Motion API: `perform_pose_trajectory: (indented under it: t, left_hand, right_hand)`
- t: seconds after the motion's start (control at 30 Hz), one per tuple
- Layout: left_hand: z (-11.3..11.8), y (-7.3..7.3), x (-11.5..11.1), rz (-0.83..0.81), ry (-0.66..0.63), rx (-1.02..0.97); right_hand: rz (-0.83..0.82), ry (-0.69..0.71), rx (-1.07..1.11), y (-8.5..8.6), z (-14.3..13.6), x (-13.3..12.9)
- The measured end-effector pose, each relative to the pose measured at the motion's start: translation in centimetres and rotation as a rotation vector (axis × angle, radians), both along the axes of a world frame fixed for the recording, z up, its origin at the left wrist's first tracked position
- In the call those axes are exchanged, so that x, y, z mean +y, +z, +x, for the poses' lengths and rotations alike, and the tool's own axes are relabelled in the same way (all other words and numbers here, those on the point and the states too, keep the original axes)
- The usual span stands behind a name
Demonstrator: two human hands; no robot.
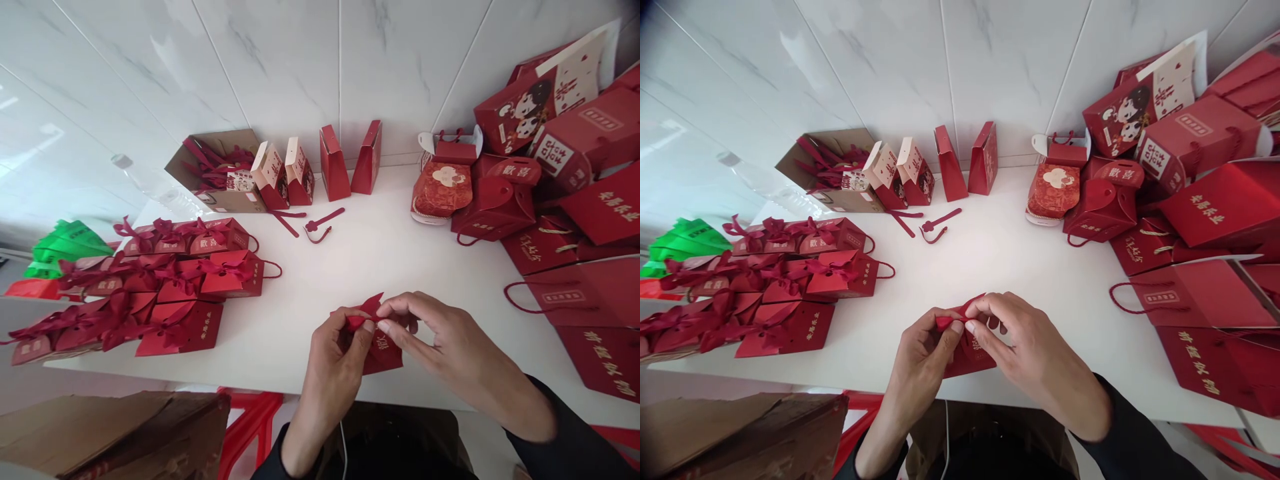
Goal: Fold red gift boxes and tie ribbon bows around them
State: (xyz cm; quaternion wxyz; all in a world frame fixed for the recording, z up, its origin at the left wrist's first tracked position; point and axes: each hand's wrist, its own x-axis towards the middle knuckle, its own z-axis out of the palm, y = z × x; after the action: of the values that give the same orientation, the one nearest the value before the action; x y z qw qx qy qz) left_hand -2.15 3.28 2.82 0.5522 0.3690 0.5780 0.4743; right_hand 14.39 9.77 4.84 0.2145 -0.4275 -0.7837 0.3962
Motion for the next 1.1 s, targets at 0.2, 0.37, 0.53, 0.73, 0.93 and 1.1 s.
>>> perform_pose_trajectory:
  t: [0.2,0.37,0.53,0.73,0.93,1.1]
  left_hand:
    - [-0.3,0.2,-0.4,-0.02,-0.011,0.041]
    - [-0.5,-0.1,-0.2,-0.009,0.019,0.043]
    - [-0.9,0.6,0.0,-0.047,-0.082,0.122]
    - [-1.7,1.6,-0.6,-0.053,-0.244,0.209]
    - [-1.2,1.7,0.1,0.105,-0.303,0.162]
    - [-1.2,1.3,0.3,0.094,-0.296,0.194]
  right_hand:
    - [0.187,0.01,0.012,-0.9,0.1,0.1]
    - [0.077,0.081,0.058,0.1,-0.1,0.0]
    - [0.089,0.093,0.106,0.5,-0.6,-0.2]
    - [0.027,0.076,0.121,0.7,-0.7,-0.2]
    - [0.023,0.177,0.181,0.7,-0.6,-0.6]
    - [0.044,0.199,0.166,0.6,-0.4,-0.6]
